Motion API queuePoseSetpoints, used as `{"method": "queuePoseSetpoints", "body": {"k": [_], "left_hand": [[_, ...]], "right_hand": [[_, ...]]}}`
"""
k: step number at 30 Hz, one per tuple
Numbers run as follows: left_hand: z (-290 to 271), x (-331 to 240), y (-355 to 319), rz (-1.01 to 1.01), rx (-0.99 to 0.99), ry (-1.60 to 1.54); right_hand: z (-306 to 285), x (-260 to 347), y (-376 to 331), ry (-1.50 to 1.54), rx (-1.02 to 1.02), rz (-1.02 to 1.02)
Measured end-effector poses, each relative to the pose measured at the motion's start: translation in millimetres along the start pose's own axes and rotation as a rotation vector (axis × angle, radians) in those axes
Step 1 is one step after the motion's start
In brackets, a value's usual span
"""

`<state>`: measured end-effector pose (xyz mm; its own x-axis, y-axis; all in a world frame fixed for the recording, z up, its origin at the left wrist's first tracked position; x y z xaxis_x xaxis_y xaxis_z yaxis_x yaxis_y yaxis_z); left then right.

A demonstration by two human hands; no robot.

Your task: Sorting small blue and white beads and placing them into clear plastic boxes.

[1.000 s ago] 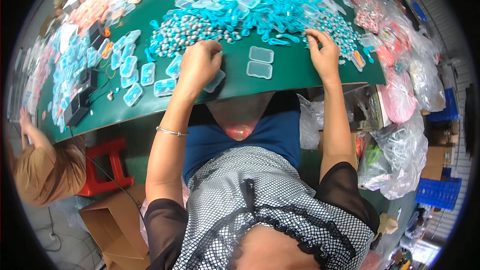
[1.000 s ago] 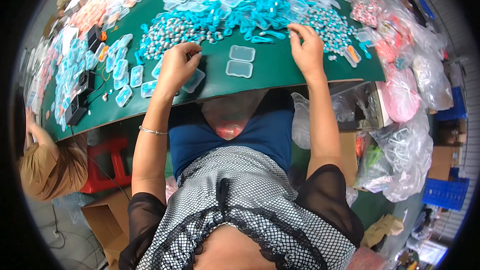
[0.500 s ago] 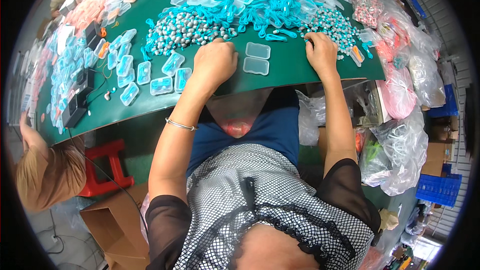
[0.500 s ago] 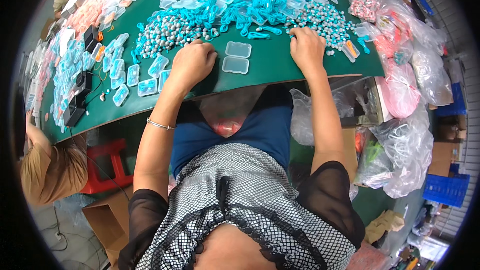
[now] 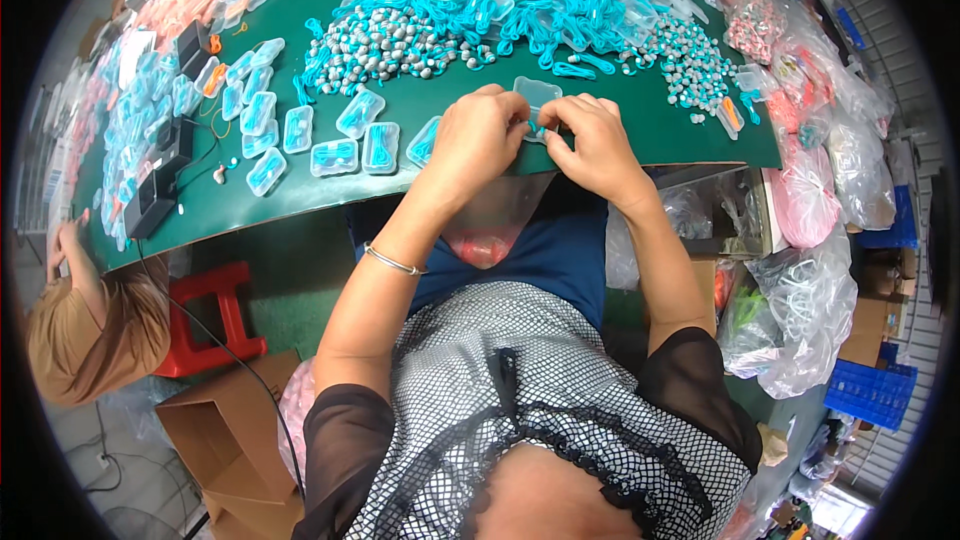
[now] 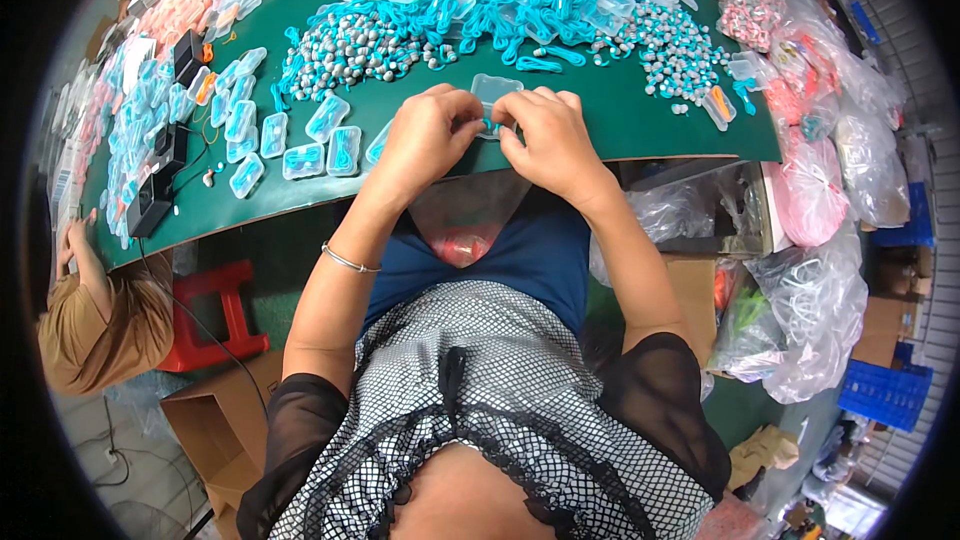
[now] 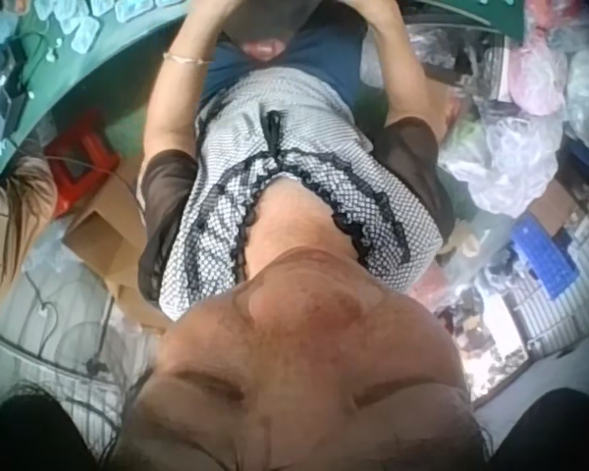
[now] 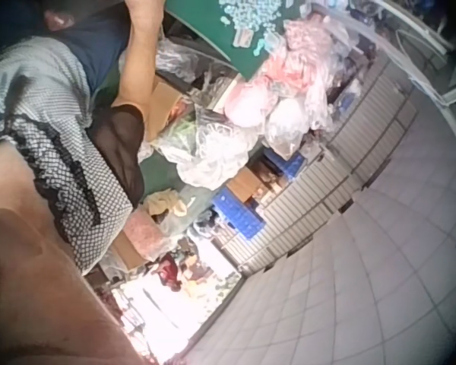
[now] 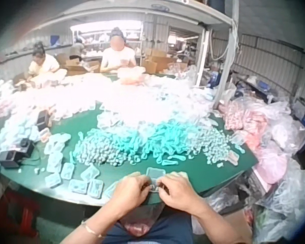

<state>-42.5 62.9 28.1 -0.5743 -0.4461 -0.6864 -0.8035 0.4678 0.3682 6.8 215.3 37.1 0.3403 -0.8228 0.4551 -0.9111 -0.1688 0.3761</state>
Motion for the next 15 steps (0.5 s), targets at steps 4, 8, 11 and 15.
{"method": "queuePoseSetpoints", "body": {"k": [4, 8, 11, 15], "left_hand": [[2.9, -2.5, -4.9, 0.046, -0.032, 0.123], [1.0, -6.2, -9.7, 0.105, -0.018, 0.24], [-4.2, -14.6, -11.6, 0.095, 0.0, 0.241], [-7.4, -12.8, -7.9, 0.183, -0.04, 0.231]], "right_hand": [[6.4, -1.1, -3.4, -0.088, -0.05, -0.112], [5.8, -3.7, -3.4, -0.086, -0.117, -0.115], [-9.2, -27.4, 8.7, -0.101, -0.19, -0.036], [-6.8, -62.7, 22.2, -0.389, -0.224, 0.017]]}}
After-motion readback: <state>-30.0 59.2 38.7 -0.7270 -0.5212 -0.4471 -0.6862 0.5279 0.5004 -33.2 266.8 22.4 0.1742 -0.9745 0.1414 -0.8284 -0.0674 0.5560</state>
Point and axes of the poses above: each hand's wrist, its own y-axis towards the middle knuckle, its own z-axis out of the palm, x = y × z, the point moved 4 cm from there along y, towards the middle knuckle, and after that the axes turned 3 degrees about -x, right-handed, at the moved point
